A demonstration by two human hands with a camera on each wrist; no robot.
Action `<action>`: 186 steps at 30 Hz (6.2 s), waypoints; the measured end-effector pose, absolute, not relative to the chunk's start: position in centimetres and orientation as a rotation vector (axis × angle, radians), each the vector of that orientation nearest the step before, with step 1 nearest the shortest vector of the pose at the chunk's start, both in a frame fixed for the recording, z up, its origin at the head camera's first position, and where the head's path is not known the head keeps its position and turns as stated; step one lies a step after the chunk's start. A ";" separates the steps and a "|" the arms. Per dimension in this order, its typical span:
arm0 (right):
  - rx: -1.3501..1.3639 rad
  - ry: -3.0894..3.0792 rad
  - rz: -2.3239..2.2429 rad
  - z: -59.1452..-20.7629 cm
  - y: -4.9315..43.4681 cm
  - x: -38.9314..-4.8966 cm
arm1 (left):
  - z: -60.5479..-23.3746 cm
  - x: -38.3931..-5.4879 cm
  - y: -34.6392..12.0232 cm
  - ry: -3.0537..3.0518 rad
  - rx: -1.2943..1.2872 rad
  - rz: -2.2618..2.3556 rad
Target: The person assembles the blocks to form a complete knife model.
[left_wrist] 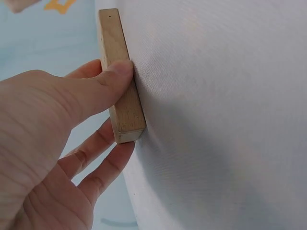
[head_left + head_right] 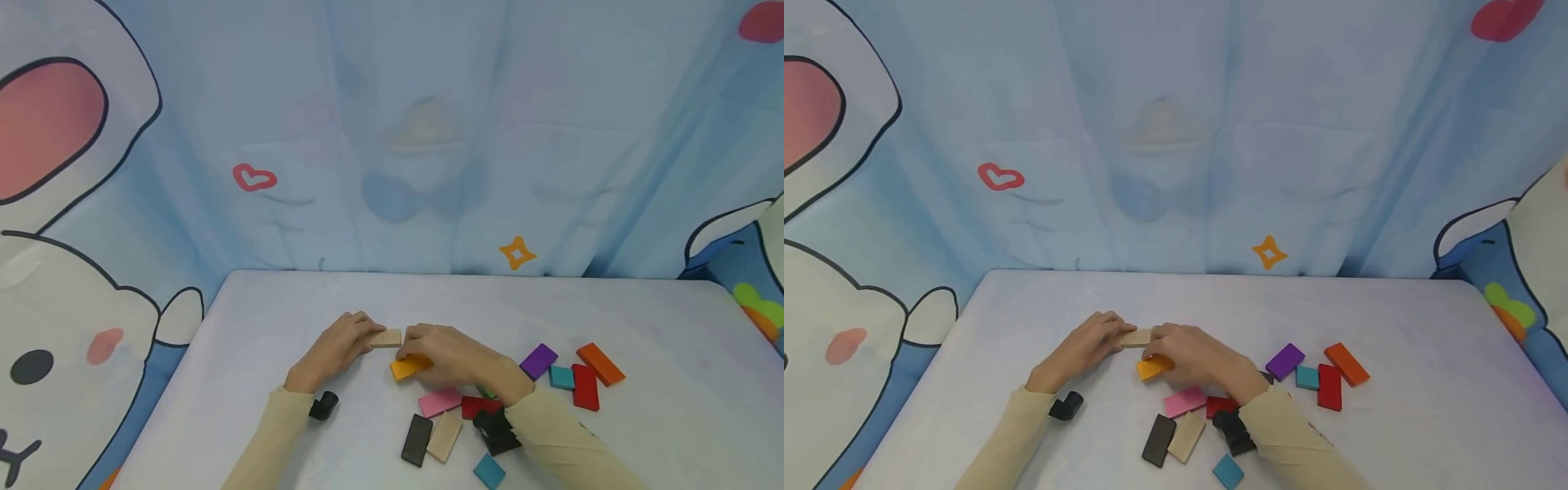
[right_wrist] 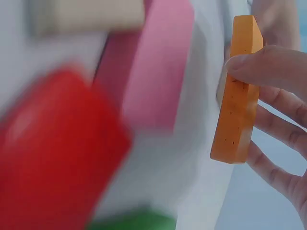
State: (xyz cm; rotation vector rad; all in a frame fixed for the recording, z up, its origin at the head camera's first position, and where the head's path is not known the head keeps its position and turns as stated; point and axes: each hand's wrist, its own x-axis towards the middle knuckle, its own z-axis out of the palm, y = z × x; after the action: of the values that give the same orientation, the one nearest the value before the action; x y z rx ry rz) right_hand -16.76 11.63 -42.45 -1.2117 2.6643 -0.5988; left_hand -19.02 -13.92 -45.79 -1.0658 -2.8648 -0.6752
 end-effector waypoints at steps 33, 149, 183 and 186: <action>-0.935 2.850 -0.522 -44.3 12.8 -20.2 | -45.8 -19.6 -14.2 -2.980 -1.035 -0.733; -0.653 2.999 -0.497 -42.4 19.3 -14.7 | -45.8 -20.0 -14.4 -2.958 -1.057 -0.838; -0.713 2.885 -0.574 -43.9 18.3 -19.6 | -45.8 -20.2 -14.2 -3.000 -1.022 -0.801; -0.728 2.885 -0.575 -43.9 18.2 -19.7 | -45.8 -20.2 -14.2 -3.007 -1.015 -0.793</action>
State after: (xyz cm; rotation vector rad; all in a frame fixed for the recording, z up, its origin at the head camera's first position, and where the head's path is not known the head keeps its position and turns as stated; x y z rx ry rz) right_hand -19.70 18.23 -43.91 -0.7279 2.8845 -0.5746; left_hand -20.18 -14.21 -45.84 -1.0150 -3.0073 -0.7930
